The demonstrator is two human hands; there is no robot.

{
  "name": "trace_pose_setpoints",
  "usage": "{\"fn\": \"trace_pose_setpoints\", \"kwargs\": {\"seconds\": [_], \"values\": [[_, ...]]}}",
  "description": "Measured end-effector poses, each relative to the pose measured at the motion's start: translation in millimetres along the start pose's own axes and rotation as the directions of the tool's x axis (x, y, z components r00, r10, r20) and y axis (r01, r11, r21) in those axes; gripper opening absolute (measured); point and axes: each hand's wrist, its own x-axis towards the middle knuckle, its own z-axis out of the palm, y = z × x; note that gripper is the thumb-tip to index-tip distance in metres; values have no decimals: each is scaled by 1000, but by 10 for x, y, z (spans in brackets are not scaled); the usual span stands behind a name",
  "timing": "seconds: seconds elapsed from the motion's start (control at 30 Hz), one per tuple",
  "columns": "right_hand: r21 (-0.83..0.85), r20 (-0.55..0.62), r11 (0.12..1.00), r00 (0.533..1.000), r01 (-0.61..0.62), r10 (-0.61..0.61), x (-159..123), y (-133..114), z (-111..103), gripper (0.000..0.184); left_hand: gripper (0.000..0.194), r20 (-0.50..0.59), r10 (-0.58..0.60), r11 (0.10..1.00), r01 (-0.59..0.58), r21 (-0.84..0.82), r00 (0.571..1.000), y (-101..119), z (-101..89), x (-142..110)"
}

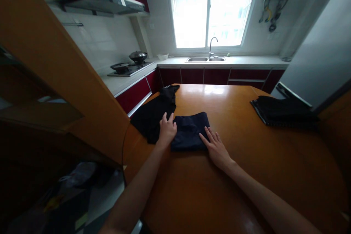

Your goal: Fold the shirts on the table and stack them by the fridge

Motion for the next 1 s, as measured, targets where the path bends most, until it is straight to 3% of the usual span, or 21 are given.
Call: {"fn": "trace_pose_setpoints", "kwargs": {"seconds": [0.07,0.13,0.2,0.27,0.43,0.73,0.8,0.93,1.0], "values": [[-9,-5,1000,1000,1,-1,-3,3,13,84,54,86,203,958,-216,188,975,172,221,-127],[-21,-7,1000,1000,1,-1,-6,6,24,81,51,283,323,861,-405,309,903,293,510,-278],[-23,-10,1000,1000,4,-4,-11,11,36,79,52,424,321,786,-488,380,847,318,767,-397],[-10,-13,1000,1000,8,-8,-15,19,51,78,53,497,279,753,-509,418,822,255,912,-453],[90,-53,995,997,-50,55,-27,51,84,82,53,483,265,751,-493,438,834,47,874,-418],[152,-33,960,970,-235,243,-19,67,137,92,52,463,288,780,-486,394,838,46,845,-417],[129,-4,950,958,-285,288,-38,84,115,85,53,525,317,777,-534,333,790,65,794,-439],[101,57,947,952,-305,301,-91,118,43,74,75,705,411,690,-703,174,578,120,639,-506],[95,65,948,952,-303,298,-108,127,35,74,86,743,420,642,-749,163,522,139,580,-533]]}}
